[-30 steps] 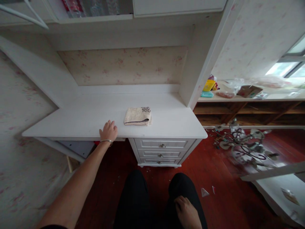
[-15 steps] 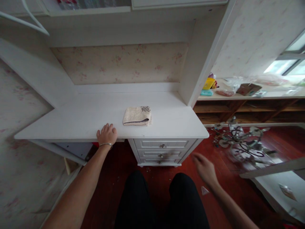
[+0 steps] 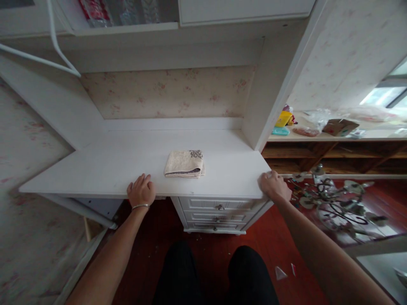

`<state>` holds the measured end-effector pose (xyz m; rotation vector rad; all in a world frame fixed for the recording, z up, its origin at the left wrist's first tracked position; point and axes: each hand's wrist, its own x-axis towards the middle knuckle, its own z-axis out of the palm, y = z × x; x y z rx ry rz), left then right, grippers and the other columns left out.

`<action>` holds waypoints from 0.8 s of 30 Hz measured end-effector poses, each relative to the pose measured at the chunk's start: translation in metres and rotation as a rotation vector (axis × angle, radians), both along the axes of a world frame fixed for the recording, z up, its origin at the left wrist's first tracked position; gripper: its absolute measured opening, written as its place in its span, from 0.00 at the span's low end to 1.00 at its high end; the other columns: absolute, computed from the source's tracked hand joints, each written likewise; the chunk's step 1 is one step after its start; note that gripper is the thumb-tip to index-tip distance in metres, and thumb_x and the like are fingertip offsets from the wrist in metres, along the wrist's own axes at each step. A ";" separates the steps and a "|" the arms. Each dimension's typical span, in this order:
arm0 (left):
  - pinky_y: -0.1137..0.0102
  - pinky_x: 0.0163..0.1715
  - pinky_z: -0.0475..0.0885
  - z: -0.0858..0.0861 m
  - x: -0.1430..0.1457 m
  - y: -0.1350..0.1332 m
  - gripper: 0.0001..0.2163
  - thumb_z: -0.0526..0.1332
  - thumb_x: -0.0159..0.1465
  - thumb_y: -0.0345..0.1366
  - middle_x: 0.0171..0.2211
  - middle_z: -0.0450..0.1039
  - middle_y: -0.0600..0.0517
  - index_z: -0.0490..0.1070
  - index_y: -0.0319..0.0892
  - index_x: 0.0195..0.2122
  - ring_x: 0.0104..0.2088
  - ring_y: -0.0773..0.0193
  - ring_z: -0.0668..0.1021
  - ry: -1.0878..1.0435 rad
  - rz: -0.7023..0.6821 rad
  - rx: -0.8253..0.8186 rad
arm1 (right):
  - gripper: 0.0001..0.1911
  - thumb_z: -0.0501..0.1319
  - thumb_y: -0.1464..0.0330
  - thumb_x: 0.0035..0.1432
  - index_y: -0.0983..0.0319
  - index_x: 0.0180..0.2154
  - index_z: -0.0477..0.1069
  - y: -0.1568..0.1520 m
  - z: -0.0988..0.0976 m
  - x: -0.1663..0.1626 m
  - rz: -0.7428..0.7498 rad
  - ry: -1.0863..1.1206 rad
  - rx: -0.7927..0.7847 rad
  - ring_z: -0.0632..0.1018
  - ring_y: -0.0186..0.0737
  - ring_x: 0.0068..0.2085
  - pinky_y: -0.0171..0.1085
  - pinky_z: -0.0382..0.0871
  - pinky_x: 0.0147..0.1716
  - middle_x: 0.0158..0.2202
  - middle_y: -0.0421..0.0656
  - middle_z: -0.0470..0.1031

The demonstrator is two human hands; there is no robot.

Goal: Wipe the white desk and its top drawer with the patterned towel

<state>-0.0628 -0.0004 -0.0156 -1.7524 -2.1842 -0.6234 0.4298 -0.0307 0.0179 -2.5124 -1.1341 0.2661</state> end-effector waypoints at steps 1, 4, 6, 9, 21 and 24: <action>0.63 0.62 0.48 -0.002 0.000 0.000 0.21 0.43 0.67 0.35 0.61 0.64 0.50 0.70 0.44 0.55 0.61 0.63 0.66 -0.012 -0.004 0.018 | 0.30 0.43 0.53 0.63 0.63 0.59 0.62 0.000 -0.002 0.000 -0.004 -0.005 -0.009 0.71 0.62 0.53 0.60 0.63 0.48 0.54 0.61 0.67; 0.66 0.60 0.50 -0.007 -0.003 0.000 0.21 0.44 0.67 0.34 0.59 0.67 0.51 0.72 0.43 0.53 0.59 0.63 0.68 -0.057 -0.021 0.060 | 0.30 0.43 0.52 0.63 0.59 0.60 0.61 0.001 -0.003 0.003 -0.004 -0.017 -0.025 0.71 0.62 0.53 0.59 0.64 0.48 0.55 0.58 0.68; 0.66 0.59 0.51 -0.010 -0.005 0.000 0.20 0.45 0.66 0.34 0.58 0.68 0.51 0.72 0.43 0.52 0.58 0.62 0.69 -0.085 -0.045 0.092 | 0.30 0.43 0.52 0.62 0.58 0.60 0.61 0.001 -0.003 0.005 -0.003 -0.024 -0.029 0.71 0.63 0.53 0.59 0.64 0.48 0.56 0.57 0.68; 0.64 0.59 0.52 -0.015 -0.007 0.002 0.19 0.47 0.65 0.33 0.57 0.69 0.50 0.73 0.42 0.51 0.57 0.60 0.69 -0.121 -0.080 0.146 | 0.30 0.43 0.52 0.62 0.57 0.60 0.62 0.001 -0.005 0.005 -0.009 -0.032 -0.023 0.71 0.64 0.53 0.59 0.65 0.47 0.56 0.57 0.68; 0.58 0.57 0.55 -0.023 -0.009 0.008 0.17 0.50 0.63 0.30 0.53 0.73 0.46 0.76 0.42 0.46 0.55 0.57 0.72 -0.166 -0.145 0.290 | 0.25 0.47 0.54 0.62 0.54 0.55 0.68 -0.004 -0.007 0.003 -0.043 -0.057 0.028 0.73 0.61 0.51 0.56 0.67 0.46 0.53 0.54 0.72; 0.59 0.56 0.56 -0.023 -0.008 0.008 0.17 0.50 0.63 0.30 0.53 0.73 0.47 0.76 0.43 0.46 0.55 0.57 0.72 -0.166 -0.138 0.293 | 0.25 0.48 0.54 0.61 0.54 0.55 0.68 -0.004 -0.007 0.003 -0.052 -0.056 0.029 0.73 0.62 0.51 0.57 0.67 0.45 0.54 0.54 0.72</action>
